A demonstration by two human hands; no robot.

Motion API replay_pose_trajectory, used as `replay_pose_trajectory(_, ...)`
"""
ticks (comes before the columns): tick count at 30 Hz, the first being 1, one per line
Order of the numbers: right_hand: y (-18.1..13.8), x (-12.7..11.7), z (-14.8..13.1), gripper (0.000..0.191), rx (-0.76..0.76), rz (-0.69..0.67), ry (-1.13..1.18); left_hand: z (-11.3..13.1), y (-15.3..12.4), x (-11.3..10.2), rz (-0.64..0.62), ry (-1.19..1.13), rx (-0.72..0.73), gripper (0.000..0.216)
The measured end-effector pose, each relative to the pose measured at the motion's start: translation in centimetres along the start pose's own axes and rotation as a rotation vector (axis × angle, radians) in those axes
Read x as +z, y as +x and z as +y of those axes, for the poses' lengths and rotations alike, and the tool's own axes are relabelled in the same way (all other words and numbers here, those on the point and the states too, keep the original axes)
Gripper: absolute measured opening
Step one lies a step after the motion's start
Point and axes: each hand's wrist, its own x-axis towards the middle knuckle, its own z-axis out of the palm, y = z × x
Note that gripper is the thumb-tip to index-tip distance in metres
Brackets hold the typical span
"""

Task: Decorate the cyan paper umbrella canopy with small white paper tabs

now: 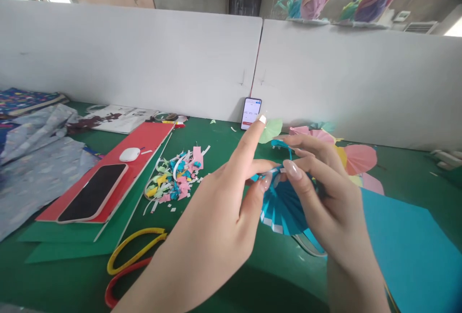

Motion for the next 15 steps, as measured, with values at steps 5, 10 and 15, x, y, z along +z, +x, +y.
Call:
replay_pose_trajectory(5,0.04,0.01,0.23,0.019,-0.009,-0.001,-0.026,0.19,-0.12,0.49,0.027,0.002,0.026,0.063)
replay_pose_trajectory(10,-0.06,0.41,-0.03,0.016,-0.002,0.060,-0.069,0.43,-0.02,0.79,0.039,0.023,0.053,0.062)
replay_pose_trajectory(15,-0.13,0.74,-0.43,0.014,0.003,0.091,-0.101,0.36,0.07,0.99,0.023,0.010,0.049,0.064)
